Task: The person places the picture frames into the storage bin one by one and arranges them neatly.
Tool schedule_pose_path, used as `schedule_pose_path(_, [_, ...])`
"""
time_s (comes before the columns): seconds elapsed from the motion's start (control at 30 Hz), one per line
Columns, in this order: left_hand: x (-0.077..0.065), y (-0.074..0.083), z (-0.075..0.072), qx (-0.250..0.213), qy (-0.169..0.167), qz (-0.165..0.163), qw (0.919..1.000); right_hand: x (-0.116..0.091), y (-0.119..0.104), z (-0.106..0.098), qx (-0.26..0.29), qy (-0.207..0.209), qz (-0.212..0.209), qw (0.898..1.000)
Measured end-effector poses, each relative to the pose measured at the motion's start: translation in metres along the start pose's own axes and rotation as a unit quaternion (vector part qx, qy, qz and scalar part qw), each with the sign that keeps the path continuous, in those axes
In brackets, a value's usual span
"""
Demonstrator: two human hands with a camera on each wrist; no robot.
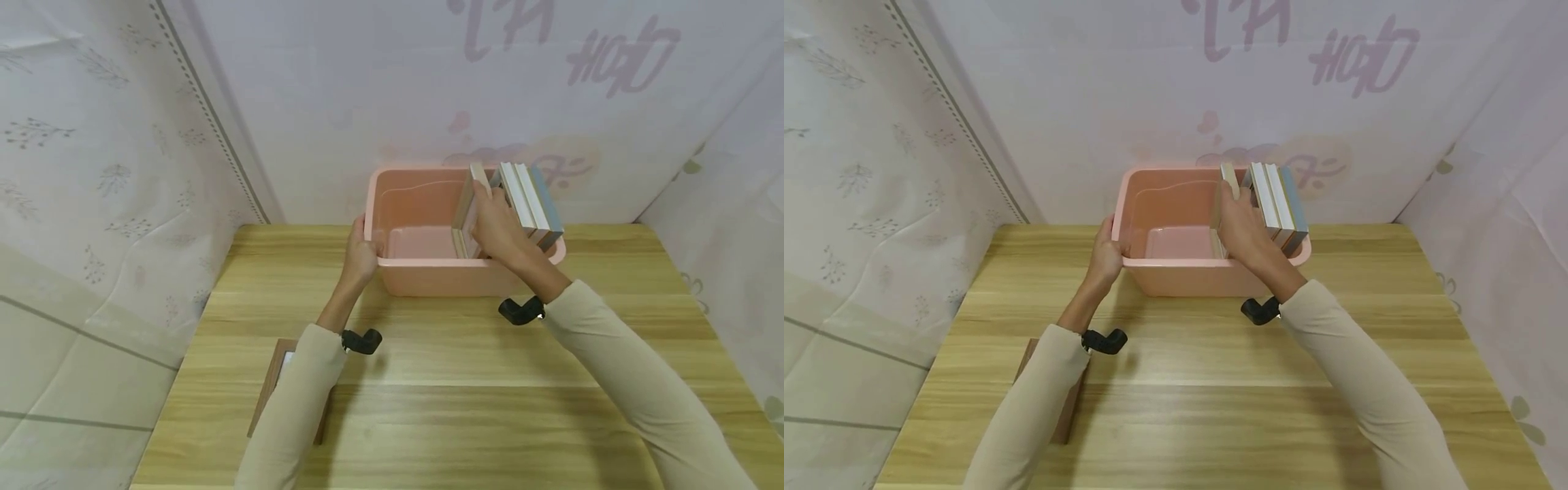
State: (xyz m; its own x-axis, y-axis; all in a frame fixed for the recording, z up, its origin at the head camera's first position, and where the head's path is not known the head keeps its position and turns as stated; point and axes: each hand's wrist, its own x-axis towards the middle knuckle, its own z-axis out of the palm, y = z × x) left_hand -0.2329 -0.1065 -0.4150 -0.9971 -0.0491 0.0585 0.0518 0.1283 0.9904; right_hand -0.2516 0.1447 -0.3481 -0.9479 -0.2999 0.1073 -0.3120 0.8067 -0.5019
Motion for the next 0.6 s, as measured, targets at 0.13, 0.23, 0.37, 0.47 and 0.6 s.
schedule_pose_path(0.13, [-0.003, 0.0, 0.001, -0.001, 0.0, -0.006, 1.0, -0.002, 0.0, 0.003, -0.025, 0.0, 0.004, 1.0])
schedule_pose_path(0.23, [-0.004, 0.0, 0.001, 0.001, 0.001, -0.002, 1.0, -0.002, -0.002, 0.006, -0.078, 0.004, 0.005, 0.997])
schedule_pose_path(0.37, [-0.005, 0.0, -0.001, 0.005, 0.002, 0.005, 1.0, -0.001, -0.007, 0.01, -0.164, -0.001, 0.0, 0.987])
schedule_pose_path(0.47, [-0.005, -0.001, -0.003, 0.006, 0.001, 0.007, 1.0, 0.001, -0.009, 0.011, -0.203, -0.002, 0.001, 0.979])
schedule_pose_path(0.6, [-0.007, -0.001, -0.007, 0.007, 0.003, 0.002, 1.0, 0.002, -0.01, 0.01, -0.239, -0.006, 0.015, 0.971])
